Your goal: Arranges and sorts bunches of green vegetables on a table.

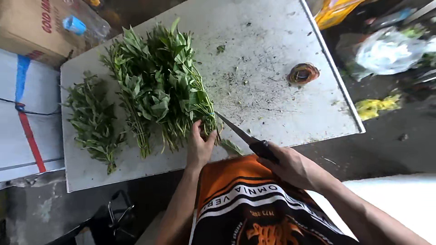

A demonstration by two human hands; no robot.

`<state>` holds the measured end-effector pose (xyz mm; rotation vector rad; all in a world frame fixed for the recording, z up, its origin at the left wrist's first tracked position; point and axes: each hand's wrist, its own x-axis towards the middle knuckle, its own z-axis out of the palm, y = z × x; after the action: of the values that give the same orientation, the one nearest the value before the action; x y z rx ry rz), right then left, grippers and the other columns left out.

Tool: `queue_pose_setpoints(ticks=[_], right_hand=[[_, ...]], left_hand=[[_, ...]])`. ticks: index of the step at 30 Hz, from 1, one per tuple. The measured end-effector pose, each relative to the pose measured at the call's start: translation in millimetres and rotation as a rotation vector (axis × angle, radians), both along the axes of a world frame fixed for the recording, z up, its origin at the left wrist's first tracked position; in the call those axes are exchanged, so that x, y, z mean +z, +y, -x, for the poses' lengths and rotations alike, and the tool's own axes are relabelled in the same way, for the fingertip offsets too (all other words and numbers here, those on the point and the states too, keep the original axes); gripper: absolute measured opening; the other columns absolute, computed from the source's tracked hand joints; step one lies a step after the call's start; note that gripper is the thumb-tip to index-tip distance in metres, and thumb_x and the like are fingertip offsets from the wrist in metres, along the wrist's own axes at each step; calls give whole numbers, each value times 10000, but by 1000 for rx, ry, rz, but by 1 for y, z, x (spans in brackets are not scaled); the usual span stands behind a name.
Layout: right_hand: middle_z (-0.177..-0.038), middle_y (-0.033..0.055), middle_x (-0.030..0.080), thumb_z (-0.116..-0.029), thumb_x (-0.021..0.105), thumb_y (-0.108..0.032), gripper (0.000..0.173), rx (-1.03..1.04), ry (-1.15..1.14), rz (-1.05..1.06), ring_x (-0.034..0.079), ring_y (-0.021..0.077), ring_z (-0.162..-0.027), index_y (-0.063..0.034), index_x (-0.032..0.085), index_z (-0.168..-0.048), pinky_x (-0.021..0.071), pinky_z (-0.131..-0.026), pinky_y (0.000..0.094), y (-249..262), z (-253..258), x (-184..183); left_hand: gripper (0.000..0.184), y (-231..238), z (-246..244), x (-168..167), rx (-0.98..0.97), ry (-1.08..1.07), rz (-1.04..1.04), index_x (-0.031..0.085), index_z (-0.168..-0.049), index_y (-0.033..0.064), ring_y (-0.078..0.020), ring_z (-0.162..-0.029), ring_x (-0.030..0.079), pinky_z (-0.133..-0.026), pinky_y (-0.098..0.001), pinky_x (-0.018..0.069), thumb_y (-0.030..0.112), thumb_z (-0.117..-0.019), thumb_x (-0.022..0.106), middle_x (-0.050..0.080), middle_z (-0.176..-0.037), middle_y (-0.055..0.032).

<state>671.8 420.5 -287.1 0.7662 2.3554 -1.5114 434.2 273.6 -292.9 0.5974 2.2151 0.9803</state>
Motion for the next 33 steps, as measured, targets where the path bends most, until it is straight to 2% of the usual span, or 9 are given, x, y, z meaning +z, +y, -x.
queue_pose_setpoints(ticks=[6,12,16,19,23,26,28,31,33], right_hand=[[-836,58,659,-1018,565,-428,365,-33,-55,-44,666,196,-744,-122,604,-1213,558,-671,427,-12,5,9],[-814,17,637,-1014,563,-455,359,-84,-88,3,642,139,-714,-143,608,-1185,545,-650,370,-19,23,16],[-810,-3,678,-1027,568,-408,348,-268,73,124,675,109,-629,-107,607,-1198,608,-595,330,-15,50,11],[-821,-3,724,-998,616,-377,337,-463,213,-12,714,108,-653,-80,645,-1154,640,-606,327,3,60,6],[-798,121,675,-970,705,-402,364,-537,-28,-285,668,270,-708,-47,683,-1049,540,-677,559,63,67,-1],[-875,152,703,-961,706,-454,451,-534,-121,-291,687,314,-791,-39,669,-1132,545,-760,594,93,71,-13],[-887,205,679,-957,677,-529,527,-535,-188,-369,670,394,-841,-19,665,-1090,510,-764,646,97,73,-17],[-844,237,653,-953,627,-611,611,-540,-241,-496,654,452,-845,-2,655,-997,486,-735,668,92,72,-23],[-875,257,655,-952,640,-596,614,-547,-221,-539,652,471,-873,16,657,-986,483,-749,677,88,70,-25]], left_hand=[[632,-2,5,-6,-48,-46,-73,416,-1481,36,-179,-1048,702,-904,-371,593,263,-964,701,662,-1275,-148],[673,-5,2,-17,-96,40,-90,425,-1448,13,-185,-1011,707,-857,-365,613,291,-929,750,637,-1268,-168],[697,-3,-3,-20,-109,95,-102,453,-1427,-9,-187,-981,707,-853,-361,607,311,-899,774,652,-1243,-167],[686,0,-1,-19,-81,22,-131,424,-1457,5,-182,-970,713,-844,-361,610,282,-920,748,660,-1234,-168],[614,9,6,-10,-43,-312,-354,359,-1496,6,-182,-1111,672,-961,-364,565,130,-962,636,643,-1272,-170],[581,18,12,10,129,-833,-510,316,-1502,51,-236,-1028,685,-910,-400,577,33,-955,510,645,-1214,-184],[490,19,17,10,214,-1030,-543,396,-1456,35,-296,-1042,687,-913,-429,572,69,-968,430,657,-1213,-227],[346,15,16,8,301,-1107,-482,493,-1325,15,-264,-1015,685,-895,-402,570,130,-1030,355,674,-1150,-193],[294,14,11,12,307,-1061,-454,518,-1317,17,-212,-919,696,-842,-366,591,96,-1052,420,684,-1051,-138]])
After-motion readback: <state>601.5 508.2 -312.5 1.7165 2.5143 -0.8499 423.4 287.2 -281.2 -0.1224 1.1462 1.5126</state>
